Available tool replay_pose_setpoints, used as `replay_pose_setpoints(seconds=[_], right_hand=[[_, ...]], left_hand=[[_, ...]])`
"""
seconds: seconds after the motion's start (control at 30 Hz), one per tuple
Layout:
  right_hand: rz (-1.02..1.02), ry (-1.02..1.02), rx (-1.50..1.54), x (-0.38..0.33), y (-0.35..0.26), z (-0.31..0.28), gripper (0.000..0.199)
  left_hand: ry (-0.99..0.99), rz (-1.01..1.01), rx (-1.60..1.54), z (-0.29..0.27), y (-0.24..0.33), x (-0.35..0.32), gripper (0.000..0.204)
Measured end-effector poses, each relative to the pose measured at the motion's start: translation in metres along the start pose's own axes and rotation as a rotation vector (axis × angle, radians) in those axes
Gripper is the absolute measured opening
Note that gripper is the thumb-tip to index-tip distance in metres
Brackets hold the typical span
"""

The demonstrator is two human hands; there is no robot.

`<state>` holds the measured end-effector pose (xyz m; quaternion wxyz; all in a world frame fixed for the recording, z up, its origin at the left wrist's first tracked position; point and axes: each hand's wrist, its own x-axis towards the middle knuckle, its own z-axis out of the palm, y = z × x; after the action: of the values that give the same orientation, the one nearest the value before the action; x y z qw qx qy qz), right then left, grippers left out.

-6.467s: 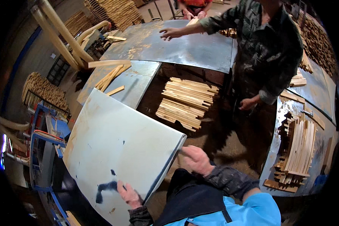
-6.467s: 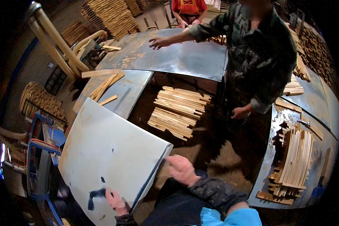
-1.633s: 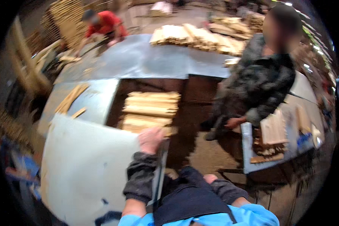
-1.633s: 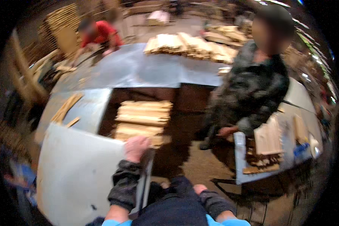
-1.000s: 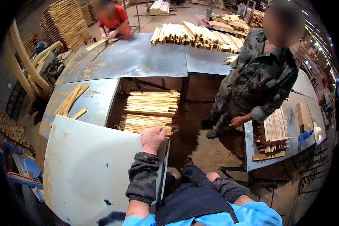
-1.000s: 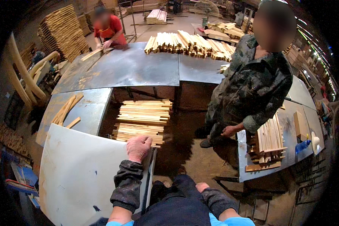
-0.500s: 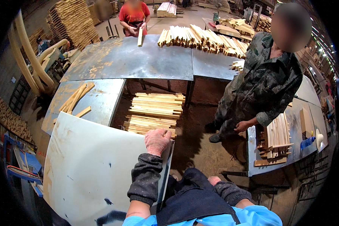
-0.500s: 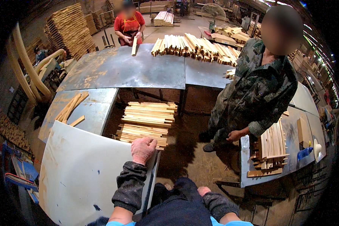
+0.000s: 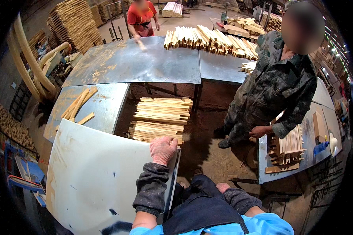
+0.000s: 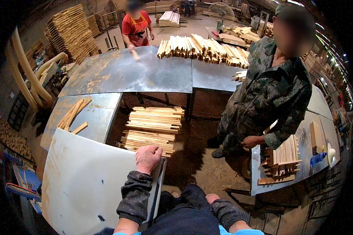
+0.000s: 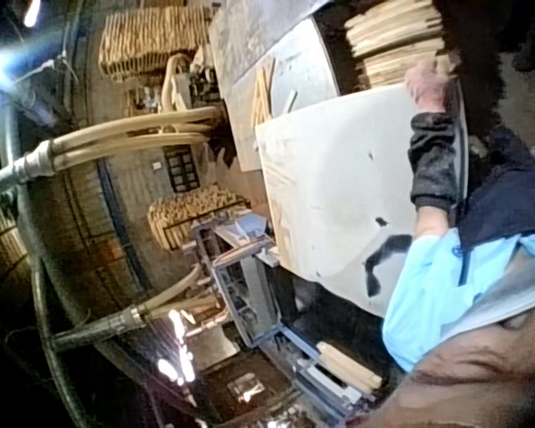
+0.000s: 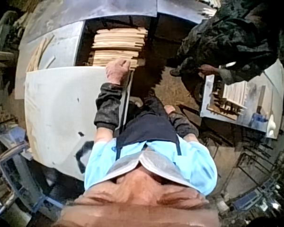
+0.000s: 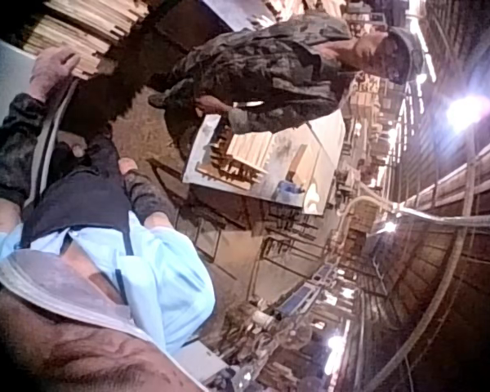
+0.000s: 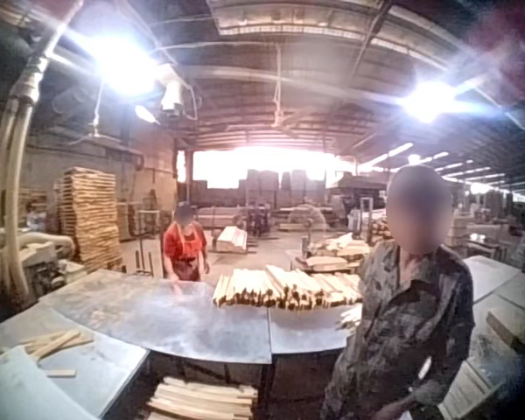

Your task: The person sorts and stacks small wooden slats on a metal workbench in a workshop. They pick up bundles of wood, align them, and occasionally measure individual pieces with a digital caliper before placing them into organized stacks.

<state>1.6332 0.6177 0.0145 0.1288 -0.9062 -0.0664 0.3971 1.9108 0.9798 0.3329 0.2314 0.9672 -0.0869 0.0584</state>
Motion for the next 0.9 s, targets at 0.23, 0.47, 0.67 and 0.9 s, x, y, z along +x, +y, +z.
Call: replay_pose_setpoints(seconds=[0.23,0.47,0.67,0.9], right_hand=[[-0.046,0.096,-0.009,-0.009,0.017,0.006,0.036],[-0.110,0.107,-0.077,-0.016,0.012,-0.006,0.032],[-0.095,0.066,-0.113,-0.009,0.010,-0.001,0.033],[-0.048,0.080,0.185,0.014,0.060,0.044,0.043]], left_hand=[[-0.008,-0.011,0.014,0.003,0.004,0.003,0.039],[0.005,0.009,-0.007,0.001,0.006,0.001,0.039],[-0.095,-0.034,0.057,-0.004,0.006,0.001,0.044],[-0.133,-0.031,0.070,-0.016,0.017,0.002,0.044]])
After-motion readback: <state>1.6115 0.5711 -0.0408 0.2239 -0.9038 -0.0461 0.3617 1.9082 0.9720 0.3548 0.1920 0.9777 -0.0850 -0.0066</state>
